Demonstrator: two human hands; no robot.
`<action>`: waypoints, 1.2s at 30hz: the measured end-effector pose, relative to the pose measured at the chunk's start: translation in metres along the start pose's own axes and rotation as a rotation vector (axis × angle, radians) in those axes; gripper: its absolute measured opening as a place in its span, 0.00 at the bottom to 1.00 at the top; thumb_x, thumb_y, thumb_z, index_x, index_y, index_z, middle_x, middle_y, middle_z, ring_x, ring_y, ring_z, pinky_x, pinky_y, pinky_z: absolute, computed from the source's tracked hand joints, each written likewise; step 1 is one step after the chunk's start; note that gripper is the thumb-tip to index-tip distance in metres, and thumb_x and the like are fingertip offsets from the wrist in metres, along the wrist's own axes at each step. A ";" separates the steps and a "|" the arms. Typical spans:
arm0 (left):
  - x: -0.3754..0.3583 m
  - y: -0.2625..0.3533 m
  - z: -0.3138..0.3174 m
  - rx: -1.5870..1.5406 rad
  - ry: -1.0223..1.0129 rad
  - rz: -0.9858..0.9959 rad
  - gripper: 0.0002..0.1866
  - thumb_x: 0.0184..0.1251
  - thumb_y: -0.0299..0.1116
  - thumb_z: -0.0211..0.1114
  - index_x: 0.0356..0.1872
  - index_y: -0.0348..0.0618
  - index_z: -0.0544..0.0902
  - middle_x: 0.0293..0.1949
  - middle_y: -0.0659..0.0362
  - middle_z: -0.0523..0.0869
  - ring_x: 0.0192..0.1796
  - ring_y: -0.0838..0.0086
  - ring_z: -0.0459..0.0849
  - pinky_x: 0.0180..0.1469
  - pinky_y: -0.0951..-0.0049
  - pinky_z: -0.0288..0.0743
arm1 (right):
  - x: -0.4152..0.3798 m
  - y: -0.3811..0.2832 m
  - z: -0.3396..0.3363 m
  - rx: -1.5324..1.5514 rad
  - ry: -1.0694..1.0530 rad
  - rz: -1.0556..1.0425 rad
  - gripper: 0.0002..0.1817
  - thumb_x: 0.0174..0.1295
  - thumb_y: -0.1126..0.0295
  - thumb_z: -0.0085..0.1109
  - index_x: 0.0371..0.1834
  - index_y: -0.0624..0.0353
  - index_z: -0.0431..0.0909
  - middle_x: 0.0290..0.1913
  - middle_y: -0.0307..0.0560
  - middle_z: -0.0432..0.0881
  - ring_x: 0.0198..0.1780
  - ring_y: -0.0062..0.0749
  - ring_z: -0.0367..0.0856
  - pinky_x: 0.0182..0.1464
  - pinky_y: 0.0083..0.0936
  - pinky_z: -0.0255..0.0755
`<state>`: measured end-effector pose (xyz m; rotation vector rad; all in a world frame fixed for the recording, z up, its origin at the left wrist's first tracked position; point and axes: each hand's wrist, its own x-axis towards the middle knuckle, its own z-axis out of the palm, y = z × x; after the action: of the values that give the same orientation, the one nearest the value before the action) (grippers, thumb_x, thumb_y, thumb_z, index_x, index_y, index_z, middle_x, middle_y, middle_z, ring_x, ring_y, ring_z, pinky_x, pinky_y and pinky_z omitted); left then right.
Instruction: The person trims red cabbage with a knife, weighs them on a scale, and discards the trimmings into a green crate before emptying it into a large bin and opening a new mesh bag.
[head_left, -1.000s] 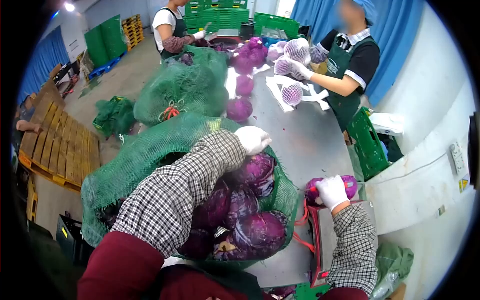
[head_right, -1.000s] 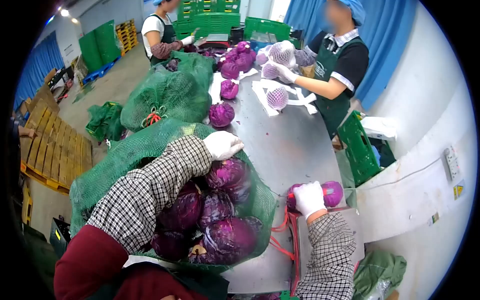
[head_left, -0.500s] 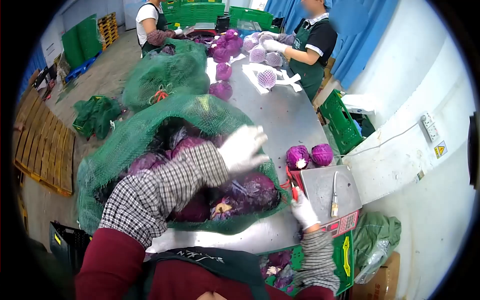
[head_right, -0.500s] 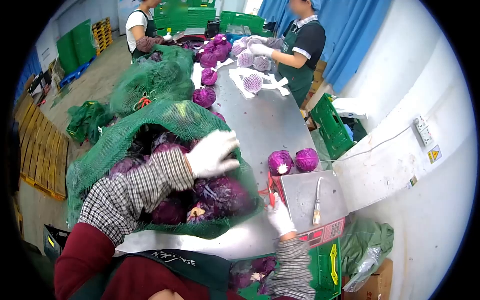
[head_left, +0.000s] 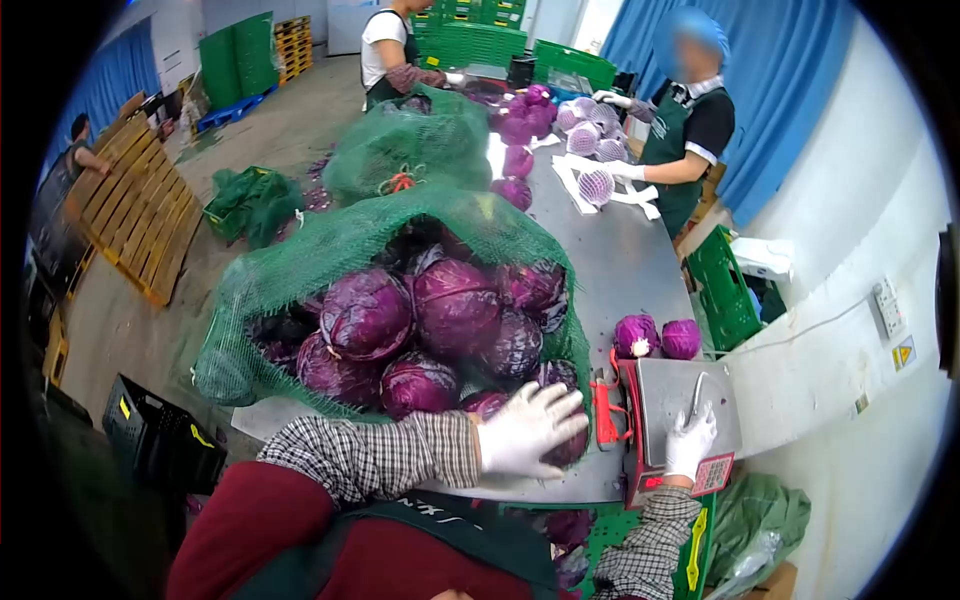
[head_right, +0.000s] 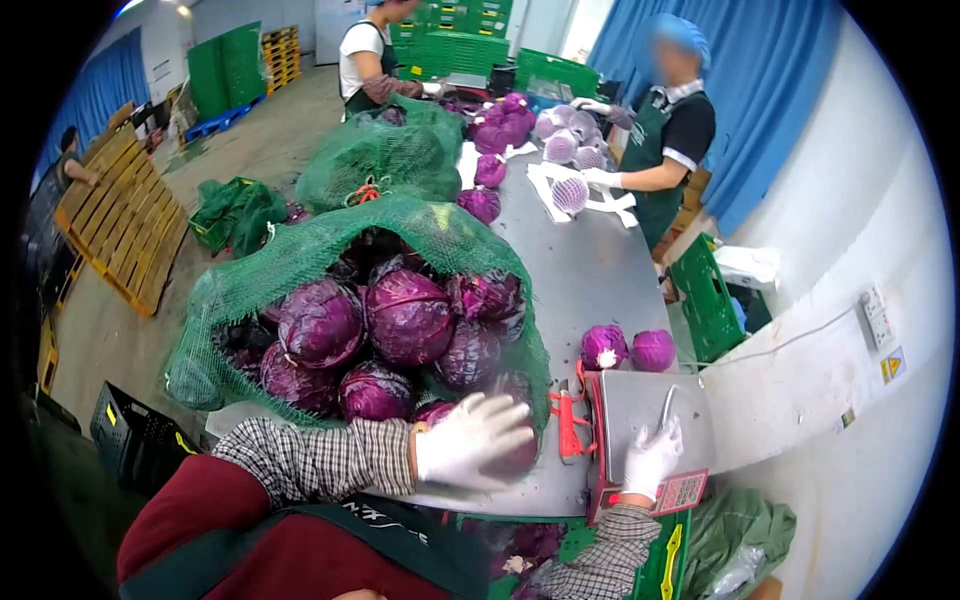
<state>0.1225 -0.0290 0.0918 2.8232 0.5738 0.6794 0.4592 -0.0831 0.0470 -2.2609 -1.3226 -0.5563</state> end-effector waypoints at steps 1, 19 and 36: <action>-0.004 0.006 0.004 0.020 -0.005 0.019 0.39 0.50 0.57 0.68 0.59 0.43 0.72 0.64 0.44 0.68 0.64 0.48 0.68 0.62 0.46 0.64 | 0.000 0.008 0.005 -0.099 -0.142 0.141 0.30 0.57 0.66 0.62 0.61 0.69 0.67 0.50 0.67 0.76 0.52 0.60 0.75 0.56 0.46 0.69; -0.080 -0.008 0.042 -0.176 -0.045 0.263 0.42 0.49 0.43 0.71 0.68 0.46 0.66 0.72 0.44 0.59 0.74 0.54 0.58 0.71 0.43 0.50 | -0.196 -0.079 0.014 0.953 -0.359 0.306 0.14 0.71 0.62 0.47 0.50 0.59 0.75 0.44 0.43 0.80 0.45 0.29 0.79 0.48 0.27 0.74; 0.000 0.013 0.064 -0.127 -0.504 0.149 0.61 0.37 0.63 0.74 0.66 0.24 0.59 0.64 0.32 0.64 0.70 0.46 0.62 0.74 0.55 0.50 | -0.285 -0.111 -0.048 0.502 -0.162 0.315 0.19 0.63 0.70 0.53 0.56 0.64 0.71 0.48 0.58 0.77 0.51 0.50 0.76 0.53 0.38 0.71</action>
<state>0.1568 -0.0465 0.0390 2.7743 0.2236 0.0081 0.2263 -0.2615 -0.0515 -2.0526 -1.0028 0.0685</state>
